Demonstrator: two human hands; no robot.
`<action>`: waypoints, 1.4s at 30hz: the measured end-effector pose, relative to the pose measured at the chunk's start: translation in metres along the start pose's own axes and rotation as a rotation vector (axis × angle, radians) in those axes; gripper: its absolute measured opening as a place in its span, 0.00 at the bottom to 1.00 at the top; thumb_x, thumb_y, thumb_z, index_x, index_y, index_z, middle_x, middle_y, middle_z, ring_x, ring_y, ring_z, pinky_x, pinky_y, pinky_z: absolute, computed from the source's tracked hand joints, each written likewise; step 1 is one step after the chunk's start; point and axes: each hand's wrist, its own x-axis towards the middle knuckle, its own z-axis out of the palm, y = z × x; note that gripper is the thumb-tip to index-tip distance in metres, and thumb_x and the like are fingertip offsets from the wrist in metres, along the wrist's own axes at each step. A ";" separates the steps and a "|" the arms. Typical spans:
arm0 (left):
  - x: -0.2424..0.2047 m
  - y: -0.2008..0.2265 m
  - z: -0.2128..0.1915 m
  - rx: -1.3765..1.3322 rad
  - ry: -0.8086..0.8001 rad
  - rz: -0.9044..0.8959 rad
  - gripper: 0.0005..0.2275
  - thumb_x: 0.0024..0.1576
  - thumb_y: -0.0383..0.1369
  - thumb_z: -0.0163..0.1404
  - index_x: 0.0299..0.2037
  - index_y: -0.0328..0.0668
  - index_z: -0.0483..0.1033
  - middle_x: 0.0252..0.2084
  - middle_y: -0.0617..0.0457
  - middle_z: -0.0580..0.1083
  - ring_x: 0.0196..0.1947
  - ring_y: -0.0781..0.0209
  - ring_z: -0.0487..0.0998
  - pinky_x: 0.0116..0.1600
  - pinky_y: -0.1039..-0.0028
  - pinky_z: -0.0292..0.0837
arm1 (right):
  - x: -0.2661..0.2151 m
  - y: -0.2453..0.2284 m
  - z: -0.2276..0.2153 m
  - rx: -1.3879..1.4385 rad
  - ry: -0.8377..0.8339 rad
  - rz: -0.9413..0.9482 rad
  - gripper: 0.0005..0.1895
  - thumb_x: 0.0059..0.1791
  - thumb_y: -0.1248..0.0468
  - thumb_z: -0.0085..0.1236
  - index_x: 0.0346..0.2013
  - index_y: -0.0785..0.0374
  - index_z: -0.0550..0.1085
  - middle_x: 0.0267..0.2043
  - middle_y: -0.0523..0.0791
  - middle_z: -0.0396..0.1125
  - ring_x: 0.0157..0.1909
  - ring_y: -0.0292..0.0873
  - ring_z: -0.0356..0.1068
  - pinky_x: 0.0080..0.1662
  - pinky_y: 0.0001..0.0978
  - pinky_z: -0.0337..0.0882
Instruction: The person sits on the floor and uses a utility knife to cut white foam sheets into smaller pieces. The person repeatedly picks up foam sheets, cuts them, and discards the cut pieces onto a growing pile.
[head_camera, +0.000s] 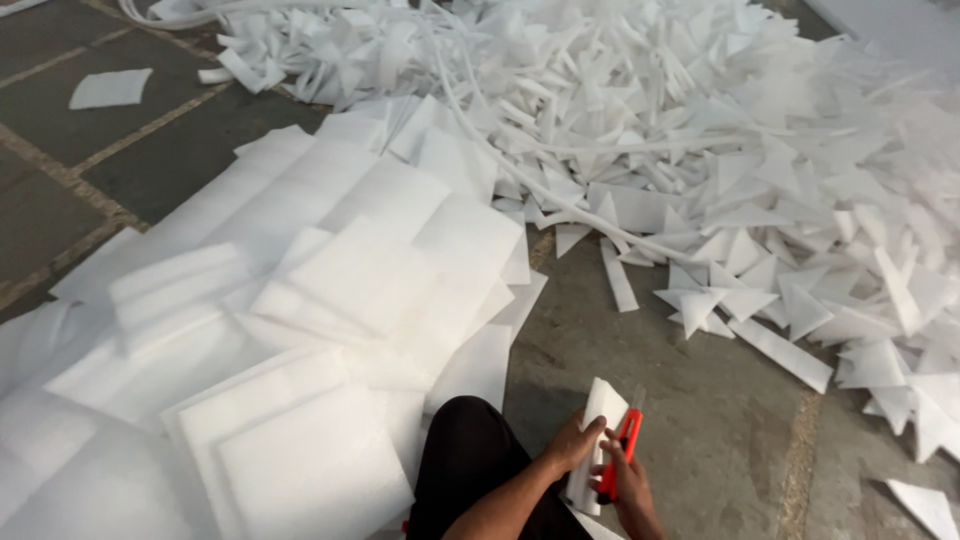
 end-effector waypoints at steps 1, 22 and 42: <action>-0.001 0.000 0.000 -0.002 -0.021 0.002 0.25 0.60 0.43 0.52 0.63 0.35 0.67 0.55 0.43 0.76 0.56 0.51 0.77 0.59 0.63 0.73 | 0.001 0.004 -0.001 0.053 -0.036 0.043 0.27 0.52 0.50 0.50 0.59 0.63 0.72 0.29 0.45 0.70 0.30 0.39 0.70 0.32 0.34 0.73; -0.006 0.039 -0.037 -0.470 0.173 -0.225 0.20 0.55 0.29 0.49 0.59 0.34 0.71 0.49 0.44 0.78 0.47 0.53 0.82 0.51 0.61 0.81 | -0.008 -0.007 -0.007 -0.394 0.048 -0.278 0.16 0.42 0.63 0.69 0.42 0.68 0.80 0.29 0.47 0.78 0.29 0.42 0.76 0.34 0.38 0.77; 0.010 -0.004 -0.050 0.308 -0.381 -0.167 0.25 0.54 0.46 0.56 0.56 0.36 0.76 0.49 0.40 0.79 0.49 0.47 0.81 0.54 0.59 0.75 | -0.042 -0.050 -0.024 -0.631 -0.067 -0.568 0.19 0.38 0.64 0.74 0.41 0.66 0.79 0.43 0.45 0.69 0.43 0.42 0.71 0.43 0.37 0.76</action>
